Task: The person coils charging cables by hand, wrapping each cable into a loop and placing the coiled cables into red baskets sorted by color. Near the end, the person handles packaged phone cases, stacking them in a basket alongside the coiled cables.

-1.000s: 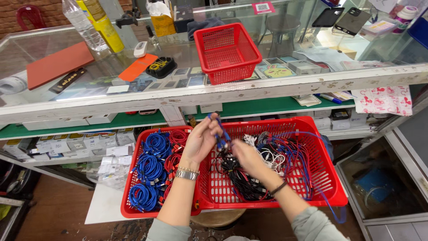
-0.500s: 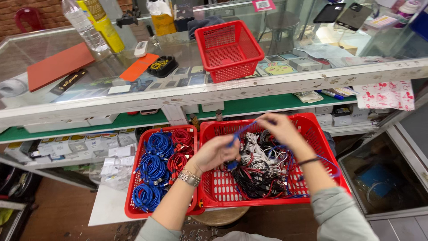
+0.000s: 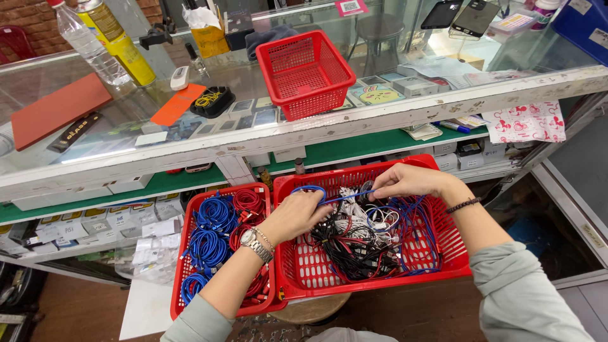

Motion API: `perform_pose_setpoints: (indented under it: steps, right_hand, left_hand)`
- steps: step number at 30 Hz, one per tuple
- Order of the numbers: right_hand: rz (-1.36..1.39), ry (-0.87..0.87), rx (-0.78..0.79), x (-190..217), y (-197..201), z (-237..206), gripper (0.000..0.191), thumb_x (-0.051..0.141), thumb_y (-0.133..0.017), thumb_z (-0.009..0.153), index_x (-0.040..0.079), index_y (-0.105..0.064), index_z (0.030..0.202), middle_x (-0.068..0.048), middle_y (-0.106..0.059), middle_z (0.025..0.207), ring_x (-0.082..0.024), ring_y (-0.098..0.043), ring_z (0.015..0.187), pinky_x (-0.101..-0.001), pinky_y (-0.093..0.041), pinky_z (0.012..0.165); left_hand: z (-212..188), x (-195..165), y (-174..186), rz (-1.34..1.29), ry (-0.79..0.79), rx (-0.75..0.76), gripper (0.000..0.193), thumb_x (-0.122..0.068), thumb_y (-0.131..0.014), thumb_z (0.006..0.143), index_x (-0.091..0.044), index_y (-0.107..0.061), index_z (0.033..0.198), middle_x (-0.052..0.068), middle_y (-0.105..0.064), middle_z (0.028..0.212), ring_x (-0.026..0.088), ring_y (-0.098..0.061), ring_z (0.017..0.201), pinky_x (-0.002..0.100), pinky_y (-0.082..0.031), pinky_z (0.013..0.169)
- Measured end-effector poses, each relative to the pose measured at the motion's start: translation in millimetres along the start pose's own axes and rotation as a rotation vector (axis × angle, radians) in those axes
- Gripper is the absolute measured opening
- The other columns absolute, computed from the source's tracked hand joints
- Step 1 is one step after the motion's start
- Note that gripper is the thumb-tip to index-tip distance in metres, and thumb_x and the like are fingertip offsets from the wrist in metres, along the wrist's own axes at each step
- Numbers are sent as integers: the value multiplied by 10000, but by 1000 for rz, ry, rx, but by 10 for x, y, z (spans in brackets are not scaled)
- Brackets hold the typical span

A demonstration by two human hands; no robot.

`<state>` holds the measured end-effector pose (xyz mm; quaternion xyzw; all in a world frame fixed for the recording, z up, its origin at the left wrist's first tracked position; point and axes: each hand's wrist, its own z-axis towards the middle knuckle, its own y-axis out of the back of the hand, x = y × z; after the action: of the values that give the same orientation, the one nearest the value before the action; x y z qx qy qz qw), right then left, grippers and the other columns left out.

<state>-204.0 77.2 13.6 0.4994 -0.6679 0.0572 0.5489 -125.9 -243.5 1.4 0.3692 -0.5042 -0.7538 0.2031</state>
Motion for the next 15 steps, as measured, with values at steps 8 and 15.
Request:
perform_pose_setpoints:
  steps: [8, 15]
  right_hand:
    - [-745, -40, -1054, -379, -40, 26, 105, 212, -635, 959, 144, -712, 979, -143, -734, 831, -349, -711, 881, -504, -523, 853]
    - [-686, -125, -1290, -791, 637, -643, 229, 326, -607, 1165, 125, -716, 1158, -194, -703, 872, -418, -683, 847, -531, -525, 784]
  left_hand:
    - [-142, 561, 160, 228, 391, -324, 283, -273, -523, 1050, -15, -572, 944, 211, -659, 751, 407, -666, 705, 502, -537, 636]
    - [-491, 931, 554, 213, 532, -368, 355, -307, -523, 1081, -18, -612, 895, 216, -679, 755, 401, -658, 716, 477, -525, 638]
